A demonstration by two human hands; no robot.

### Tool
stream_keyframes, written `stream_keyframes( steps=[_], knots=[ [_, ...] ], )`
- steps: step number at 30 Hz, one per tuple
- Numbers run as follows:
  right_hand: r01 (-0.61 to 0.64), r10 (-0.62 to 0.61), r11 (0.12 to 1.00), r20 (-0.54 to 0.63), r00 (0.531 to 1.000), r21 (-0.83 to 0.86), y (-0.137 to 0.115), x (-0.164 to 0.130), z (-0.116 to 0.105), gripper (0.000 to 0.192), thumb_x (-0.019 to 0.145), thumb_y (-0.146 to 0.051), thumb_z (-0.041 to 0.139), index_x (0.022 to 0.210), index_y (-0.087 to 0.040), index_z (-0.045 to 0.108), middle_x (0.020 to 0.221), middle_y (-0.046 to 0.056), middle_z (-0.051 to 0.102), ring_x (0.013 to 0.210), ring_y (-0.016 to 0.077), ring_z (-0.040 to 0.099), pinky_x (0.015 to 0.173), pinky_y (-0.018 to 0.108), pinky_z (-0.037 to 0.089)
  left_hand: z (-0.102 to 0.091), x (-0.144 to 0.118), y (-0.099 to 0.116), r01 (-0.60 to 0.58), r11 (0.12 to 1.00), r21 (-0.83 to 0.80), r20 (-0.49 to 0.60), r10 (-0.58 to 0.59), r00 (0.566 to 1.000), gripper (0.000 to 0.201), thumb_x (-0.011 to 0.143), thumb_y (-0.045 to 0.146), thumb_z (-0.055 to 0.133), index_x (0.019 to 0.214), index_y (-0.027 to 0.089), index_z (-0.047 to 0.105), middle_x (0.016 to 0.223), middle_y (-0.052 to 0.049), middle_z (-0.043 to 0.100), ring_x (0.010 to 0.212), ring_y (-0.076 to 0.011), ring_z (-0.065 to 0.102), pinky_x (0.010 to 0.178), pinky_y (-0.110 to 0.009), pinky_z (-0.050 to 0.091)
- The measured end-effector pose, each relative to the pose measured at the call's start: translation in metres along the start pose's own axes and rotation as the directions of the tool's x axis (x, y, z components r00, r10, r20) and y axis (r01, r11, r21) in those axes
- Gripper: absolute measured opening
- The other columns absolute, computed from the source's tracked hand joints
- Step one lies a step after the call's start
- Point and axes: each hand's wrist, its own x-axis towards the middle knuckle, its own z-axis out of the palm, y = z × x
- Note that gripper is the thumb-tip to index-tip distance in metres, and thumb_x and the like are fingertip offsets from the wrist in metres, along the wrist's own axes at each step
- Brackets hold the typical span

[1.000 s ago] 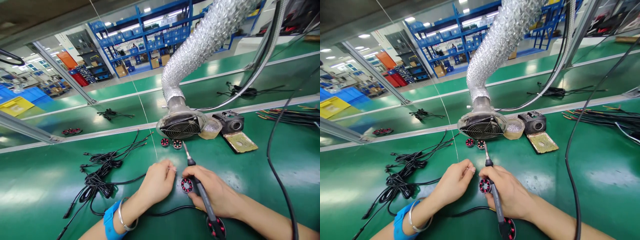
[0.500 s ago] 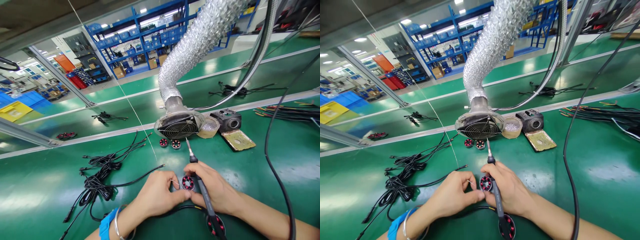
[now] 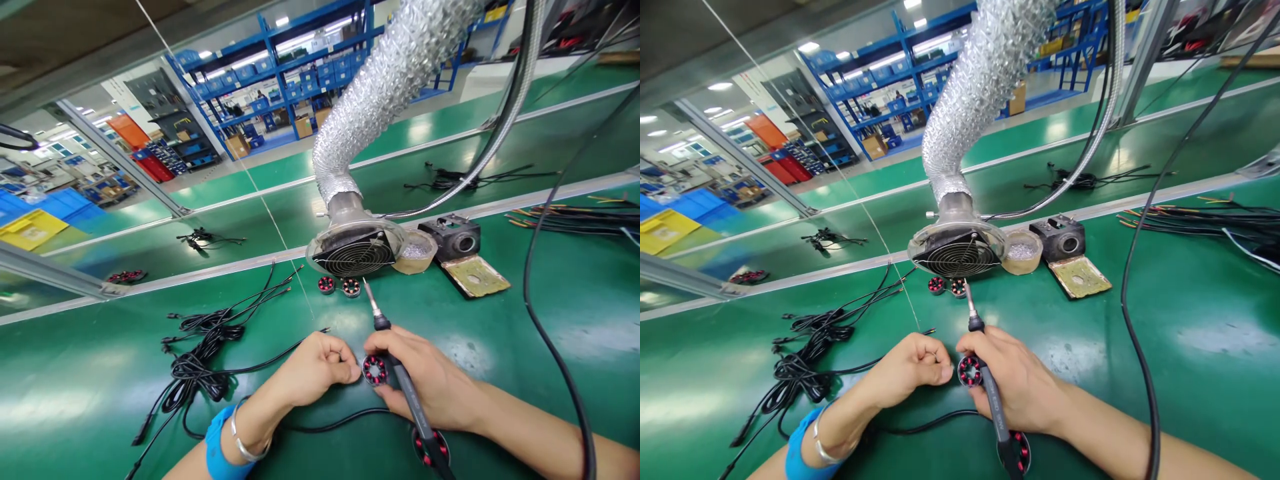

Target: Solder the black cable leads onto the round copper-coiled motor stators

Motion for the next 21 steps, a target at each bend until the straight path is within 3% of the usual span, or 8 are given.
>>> stream_keyframes(
  steps=[8, 12, 17, 21],
  knots=[
    [0.014, -0.014, 1.0, 0.042, 0.999, -0.005, 0.001, 0.0, 0.0, 0.05, 0.067, -0.004, 0.057, 0.113, -0.021, 0.047, 0.094, 0.004, 0.06, 0.083, 0.0194, 0.054, 0.074, 0.032, 0.048, 0.005, -0.001, -0.003, -0.047, 0.993, 0.112, -0.023, 0.05, 0.998, 0.021, 0.077, 0.033, 0.06, 0.069, 0.014, 0.06, 0.05, 0.008, 0.037, 0.049, -0.0077, 0.025, 0.048, -0.024, 0.018],
    [0.017, -0.017, 1.0, 0.059, 0.998, 0.006, 0.002, 0.0, -0.001, 0.05, 0.067, -0.004, 0.057, 0.113, -0.021, 0.046, 0.094, 0.004, 0.06, 0.083, 0.0195, 0.054, 0.075, 0.033, 0.047, 0.006, 0.001, -0.004, -0.047, 0.996, 0.071, 0.021, 0.046, 0.999, 0.016, 0.075, 0.028, 0.058, 0.067, 0.014, 0.059, 0.053, 0.006, 0.042, 0.05, -0.0084, 0.029, 0.049, -0.024, 0.021],
    [0.033, -0.033, 0.999, 0.069, 0.997, 0.004, 0.001, -0.001, -0.002, 0.053, 0.068, -0.004, 0.057, 0.116, -0.022, 0.046, 0.096, 0.004, 0.06, 0.084, 0.0201, 0.054, 0.077, 0.034, 0.047, 0.007, 0.005, -0.006, -0.111, 0.958, 0.265, -0.148, 0.154, 0.977, 0.03, 0.087, 0.039, 0.049, 0.07, 0.015, 0.057, 0.059, 0.005, 0.042, 0.057, -0.0102, 0.033, 0.053, -0.023, 0.025],
    [0.026, -0.028, 0.999, 0.079, 0.996, 0.029, 0.001, 0.0, -0.003, 0.054, 0.067, -0.002, 0.055, 0.116, -0.022, 0.046, 0.097, 0.003, 0.06, 0.084, 0.0195, 0.054, 0.077, 0.034, 0.047, 0.008, 0.002, -0.001, -0.133, 0.96, 0.247, -0.104, 0.163, 0.981, 0.023, 0.086, 0.034, 0.049, 0.077, 0.015, 0.058, 0.062, 0.005, 0.045, 0.057, -0.0103, 0.035, 0.053, -0.023, 0.027]
  ],
)
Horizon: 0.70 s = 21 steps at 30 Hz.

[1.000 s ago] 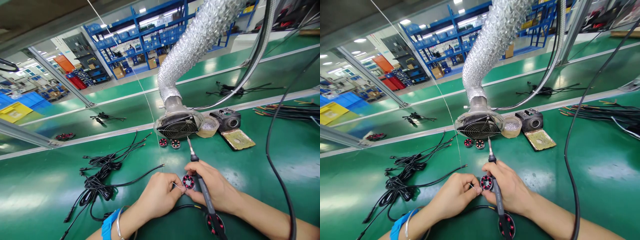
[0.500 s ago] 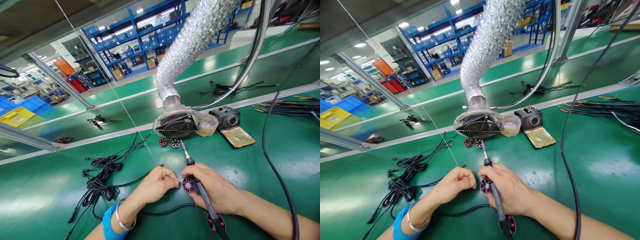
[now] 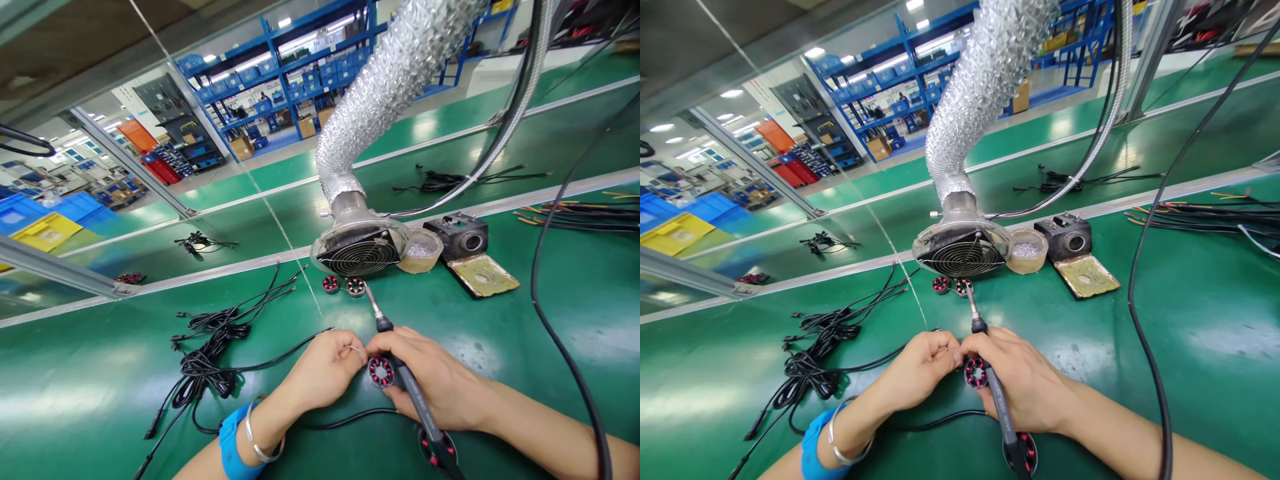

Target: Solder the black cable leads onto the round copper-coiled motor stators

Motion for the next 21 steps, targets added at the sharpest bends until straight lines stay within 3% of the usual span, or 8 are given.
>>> stream_keyframes(
  steps=[2, 4, 7, 9, 11, 15, 21],
  knots=[
    [-0.012, 0.012, 1.0, -0.008, 1.0, -0.015, 0.001, 0.0, -0.001, 0.053, 0.067, -0.003, 0.055, 0.116, -0.021, 0.046, 0.094, 0.004, 0.059, 0.083, 0.02, 0.054, 0.075, 0.034, 0.047, -0.012, -0.005, 0.005, -0.027, 0.999, 0.018, -0.029, 0.027, 0.999, 0.022, 0.087, 0.033, 0.047, 0.078, 0.015, 0.057, 0.066, 0.002, 0.05, 0.058, -0.0109, 0.039, 0.056, -0.023, 0.03],
    [-0.019, 0.018, 0.999, -0.02, 1.0, -0.035, 0.004, -0.001, -0.002, 0.056, 0.065, -0.003, 0.055, 0.118, -0.02, 0.045, 0.094, 0.004, 0.058, 0.084, 0.021, 0.054, 0.075, 0.035, 0.048, -0.03, -0.012, 0.007, 0.005, 0.973, 0.23, -0.107, 0.02, 0.994, 0.024, 0.089, 0.036, 0.045, 0.082, 0.017, 0.059, 0.065, 0.002, 0.052, 0.059, -0.0125, 0.043, 0.058, -0.024, 0.03],
    [-0.031, 0.03, 0.998, -0.028, 0.999, -0.055, 0.011, -0.004, -0.006, 0.063, 0.062, -0.001, 0.055, 0.12, -0.02, 0.044, 0.099, 0.006, 0.058, 0.089, 0.0228, 0.055, 0.079, 0.038, 0.049, -0.053, -0.018, 0.002, 0.188, 0.745, 0.64, -0.26, -0.02, 0.965, 0.019, 0.086, 0.036, 0.054, 0.09, 0.02, 0.063, 0.063, 0.0, 0.055, 0.059, -0.0166, 0.047, 0.058, -0.027, 0.025],
    [-0.047, 0.045, 0.997, -0.025, 0.999, -0.062, 0.014, -0.005, -0.01, 0.065, 0.061, -0.001, 0.055, 0.122, -0.021, 0.043, 0.101, 0.006, 0.058, 0.091, 0.0235, 0.056, 0.081, 0.04, 0.049, -0.059, -0.018, -0.001, 0.24, 0.629, 0.739, -0.291, -0.023, 0.957, 0.013, 0.084, 0.031, 0.056, 0.086, 0.021, 0.063, 0.066, -0.001, 0.059, 0.062, -0.0189, 0.051, 0.059, -0.028, 0.023],
    [-0.053, 0.051, 0.996, -0.028, 0.998, -0.066, 0.014, -0.005, -0.013, 0.064, 0.062, -0.002, 0.056, 0.122, -0.021, 0.043, 0.102, 0.007, 0.058, 0.093, 0.0241, 0.056, 0.082, 0.041, 0.049, -0.055, -0.017, -0.001, 0.179, 0.655, 0.734, -0.219, -0.02, 0.975, 0.014, 0.086, 0.027, 0.052, 0.079, 0.021, 0.062, 0.066, -0.001, 0.06, 0.062, -0.0184, 0.052, 0.058, -0.028, 0.024],
    [-0.029, 0.03, 1.0, -0.135, 0.99, 0.006, 0.005, -0.003, -0.015, 0.053, 0.071, -0.007, 0.06, 0.119, -0.021, 0.045, 0.106, 0.007, 0.059, 0.095, 0.022, 0.058, 0.085, 0.038, 0.051, -0.033, -0.022, 0.011, -0.004, 0.825, 0.565, -0.071, 0.054, 0.996, 0.016, 0.091, 0.028, 0.047, 0.081, 0.022, 0.057, 0.059, 0.004, 0.053, 0.056, -0.0147, 0.046, 0.057, -0.026, 0.026],
    [-0.044, 0.107, 0.978, -0.306, 0.946, 0.205, -0.012, 0.001, -0.004, 0.028, 0.086, -0.009, 0.055, 0.108, -0.025, 0.047, 0.086, -0.003, 0.061, 0.071, 0.0103, 0.059, 0.067, 0.022, 0.051, -0.004, -0.032, 0.016, -0.091, 0.907, 0.41, -0.053, 0.124, 0.991, 0.017, 0.095, 0.031, 0.044, 0.085, 0.021, 0.052, 0.054, 0.007, 0.041, 0.052, -0.0131, 0.039, 0.056, -0.026, 0.026]
  ],
)
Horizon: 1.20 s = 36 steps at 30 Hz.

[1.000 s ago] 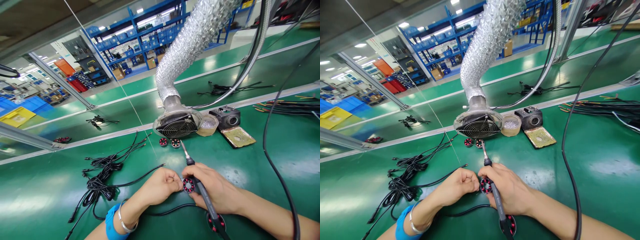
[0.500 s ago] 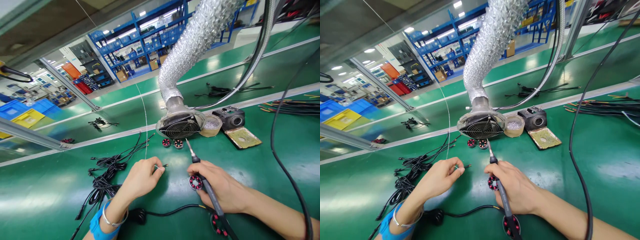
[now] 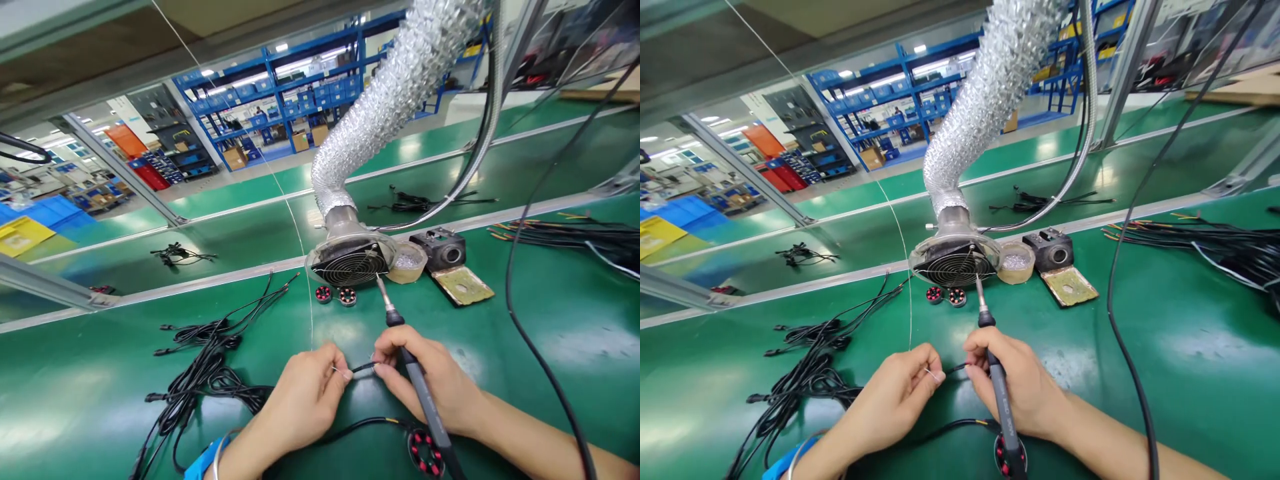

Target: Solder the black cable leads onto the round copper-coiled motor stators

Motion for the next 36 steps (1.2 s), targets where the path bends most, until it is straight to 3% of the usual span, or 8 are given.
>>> stream_keyframes(
  steps=[3, 7, 9, 13, 17, 21, 31, 36],
  knots=[
    [0.017, -0.017, 1.0, -0.036, 0.999, 0.009, -0.004, -0.002, 0.004, 0.026, 0.086, -0.009, 0.056, 0.105, -0.025, 0.048, 0.084, -0.003, 0.062, 0.071, 0.0102, 0.06, 0.067, 0.022, 0.05, 0.007, -0.001, -0.001, -0.05, 0.998, -0.025, -0.027, 0.049, 0.998, 0.018, 0.097, 0.032, 0.044, 0.086, 0.02, 0.053, 0.059, 0.005, 0.046, 0.056, -0.0135, 0.042, 0.059, -0.027, 0.029],
    [0.101, -0.101, 0.995, -0.072, 0.992, -0.012, -0.007, -0.004, 0.009, 0.027, 0.085, -0.007, 0.056, 0.104, -0.025, 0.051, 0.087, -0.001, 0.063, 0.075, 0.0122, 0.063, 0.069, 0.024, 0.052, 0.012, 0.001, 0.0, -0.194, 0.977, -0.084, -0.136, 0.182, 0.974, 0.028, 0.101, 0.033, 0.035, 0.093, 0.02, 0.059, 0.086, -0.002, 0.058, 0.082, -0.0165, 0.052, 0.074, -0.027, 0.036],
    [0.124, -0.126, 0.992, -0.087, 0.988, -0.035, -0.007, -0.005, 0.012, 0.029, 0.084, -0.006, 0.057, 0.105, -0.025, 0.051, 0.087, -0.001, 0.063, 0.076, 0.0128, 0.063, 0.07, 0.025, 0.052, 0.016, 0.003, 0.001, -0.228, 0.958, -0.176, -0.106, 0.212, 0.972, 0.033, 0.102, 0.036, 0.032, 0.092, 0.02, 0.059, 0.088, -0.002, 0.058, 0.085, -0.0162, 0.053, 0.076, -0.027, 0.037],
    [0.057, -0.064, 0.997, -0.148, 0.987, -0.051, -0.006, -0.005, 0.016, 0.028, 0.084, -0.008, 0.058, 0.105, -0.026, 0.051, 0.087, -0.001, 0.062, 0.074, 0.0117, 0.062, 0.069, 0.024, 0.052, 0.026, 0.006, 0.002, -0.137, 0.934, -0.331, -0.038, 0.132, 0.991, 0.038, 0.103, 0.041, 0.031, 0.078, 0.019, 0.049, 0.069, 0.002, 0.053, 0.066, -0.0124, 0.048, 0.064, -0.025, 0.034],
    [-0.098, 0.103, 0.994, -0.119, 0.988, 0.053, -0.009, -0.005, 0.018, 0.027, 0.085, -0.012, 0.057, 0.105, -0.026, 0.047, 0.084, -0.003, 0.06, 0.07, 0.0105, 0.06, 0.067, 0.022, 0.053, 0.032, 0.008, 0.001, -0.119, 0.91, -0.397, -0.13, 0.073, 0.989, 0.034, 0.101, 0.044, 0.035, 0.083, 0.019, 0.049, 0.068, 0.004, 0.047, 0.064, -0.0117, 0.042, 0.062, -0.025, 0.031],
    [-0.171, 0.175, 0.982, -0.038, 0.984, 0.079, -0.012, -0.006, 0.017, 0.033, 0.084, -0.012, 0.057, 0.11, -0.027, 0.044, 0.085, -0.003, 0.059, 0.072, 0.0108, 0.061, 0.069, 0.022, 0.054, 0.036, 0.009, -0.001, -0.126, 0.889, -0.44, -0.165, 0.058, 0.985, 0.032, 0.102, 0.044, 0.035, 0.086, 0.02, 0.047, 0.07, 0.004, 0.045, 0.065, -0.0113, 0.04, 0.062, -0.025, 0.03],
    [-0.141, 0.148, 0.989, -0.172, 0.974, 0.051, -0.011, -0.002, 0.023, 0.022, 0.086, -0.015, 0.059, 0.102, -0.025, 0.047, 0.085, -0.002, 0.064, 0.069, 0.0101, 0.063, 0.066, 0.02, 0.055, 0.044, 0.013, -0.001, -0.118, 0.849, -0.515, -0.148, 0.048, 0.988, 0.033, 0.101, 0.046, 0.035, 0.086, 0.02, 0.047, 0.075, 0.004, 0.045, 0.07, -0.0124, 0.039, 0.065, -0.026, 0.031],
    [-0.15, 0.158, 0.987, -0.159, 0.975, 0.061, -0.007, -0.003, 0.023, 0.022, 0.086, -0.016, 0.06, 0.102, -0.024, 0.047, 0.085, -0.001, 0.064, 0.067, 0.0112, 0.064, 0.064, 0.022, 0.056, 0.043, 0.016, -0.004, -0.112, 0.835, -0.538, -0.161, 0.028, 0.986, 0.034, 0.101, 0.046, 0.034, 0.084, 0.019, 0.046, 0.077, 0.002, 0.046, 0.073, -0.013, 0.04, 0.067, -0.025, 0.034]
  ],
)
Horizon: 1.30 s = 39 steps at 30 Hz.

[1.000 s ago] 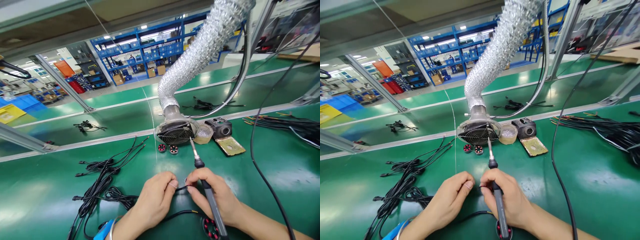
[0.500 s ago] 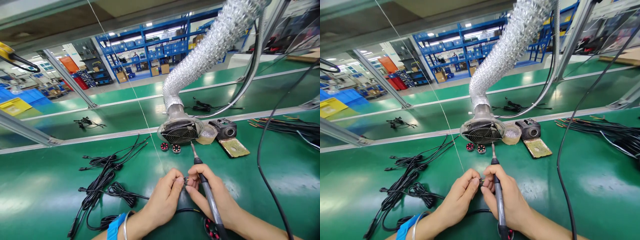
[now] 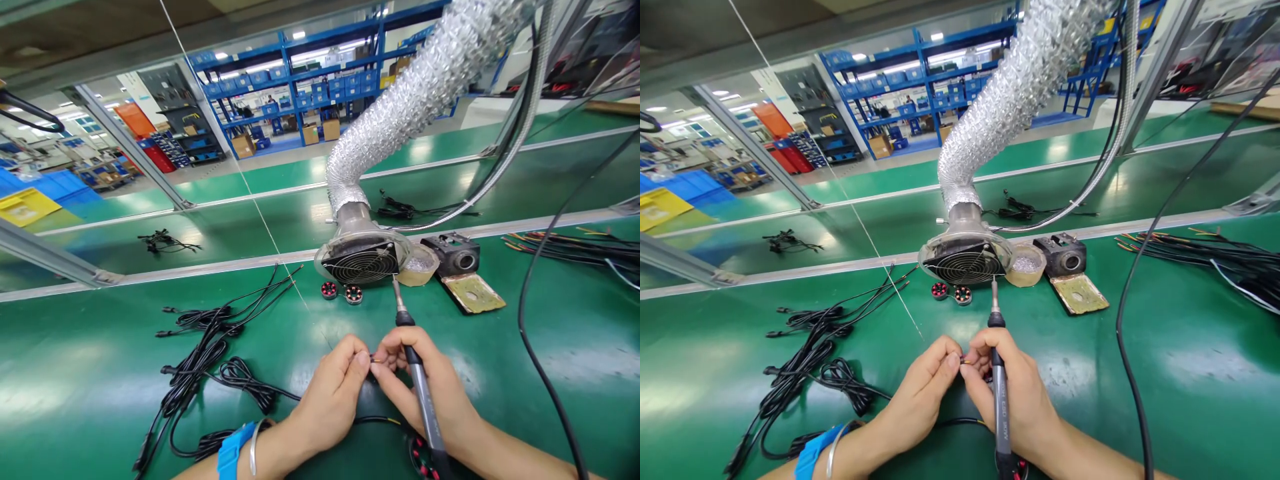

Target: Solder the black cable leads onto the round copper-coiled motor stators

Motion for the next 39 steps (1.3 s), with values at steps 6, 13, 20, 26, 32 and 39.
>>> stream_keyframes(
  steps=[6, 13, 20, 26, 32, 39],
  knots=[
    [0.297, -0.298, 0.936, 0.021, 0.954, -0.188, -0.001, 0.003, -0.008, 0.031, 0.084, -0.009, 0.06, 0.111, -0.023, 0.052, 0.1, 0.005, 0.068, 0.082, 0.0173, 0.066, 0.073, 0.03, 0.056, -0.008, 0.0, 0.002, 0.05, 0.979, 0.199, 0.109, -0.073, 0.991, 0.027, 0.101, 0.038, 0.034, 0.085, 0.02, 0.047, 0.077, 0.003, 0.052, 0.07, -0.0136, 0.044, 0.065, -0.026, 0.033],
    [0.391, -0.368, 0.893, 0.137, 0.92, -0.223, -0.001, 0.009, -0.01, 0.025, 0.09, -0.006, 0.054, 0.109, -0.023, 0.053, 0.088, 0.002, 0.067, 0.076, 0.0163, 0.06, 0.069, 0.03, 0.052, -0.007, -0.004, 0.007, 0.031, 0.951, 0.308, 0.138, -0.076, 0.988, 0.025, 0.102, 0.036, 0.032, 0.092, 0.021, 0.05, 0.084, 0.001, 0.058, 0.075, -0.0159, 0.051, 0.068, -0.028, 0.036],
    [0.304, -0.266, 0.941, 0.232, 0.936, -0.149, 0.007, 0.012, -0.025, 0.027, 0.093, -0.008, 0.047, 0.115, -0.023, 0.048, 0.088, 0.002, 0.06, 0.077, 0.0155, 0.057, 0.07, 0.029, 0.05, -0.013, -0.002, 0.016, -0.015, 0.93, 0.368, 0.159, -0.048, 0.986, 0.021, 0.1, 0.032, 0.036, 0.085, 0.021, 0.046, 0.08, 0.002, 0.054, 0.073, -0.015, 0.047, 0.067, -0.027, 0.034],
    [0.415, -0.354, 0.895, 0.304, 0.884, -0.165, 0.011, 0.016, -0.029, 0.033, 0.091, -0.007, 0.048, 0.119, -0.023, 0.047, 0.097, 0.005, 0.064, 0.079, 0.0171, 0.057, 0.072, 0.031, 0.05, -0.017, 0.0, 0.016, 0.0, 0.955, 0.297, 0.178, -0.055, 0.982, 0.021, 0.099, 0.032, 0.039, 0.083, 0.021, 0.046, 0.075, 0.004, 0.05, 0.07, -0.0131, 0.044, 0.063, -0.026, 0.031],
    [0.445, -0.381, 0.88, 0.316, 0.869, -0.164, 0.012, 0.016, -0.027, 0.034, 0.088, -0.006, 0.05, 0.119, -0.022, 0.047, 0.09, 0.003, 0.063, 0.074, 0.0167, 0.055, 0.069, 0.03, 0.049, -0.015, 0.005, 0.008, 0.104, 0.994, 0.032, 0.217, -0.109, 0.97, 0.027, 0.096, 0.041, 0.046, 0.081, 0.019, 0.048, 0.069, 0.005, 0.043, 0.063, -0.011, 0.037, 0.058, -0.024, 0.028],
    [0.433, -0.386, 0.875, 0.225, 0.895, -0.218, 0.014, 0.017, -0.021, 0.032, 0.091, -0.006, 0.047, 0.118, -0.022, 0.051, 0.095, 0.005, 0.067, 0.076, 0.0176, 0.058, 0.067, 0.031, 0.052, -0.011, 0.022, -0.007, 0.194, 0.956, -0.218, 0.132, -0.168, 0.977, 0.032, 0.086, 0.045, 0.057, 0.075, 0.016, 0.05, 0.065, 0.005, 0.041, 0.06, -0.0095, 0.032, 0.058, -0.023, 0.026]
  ],
)
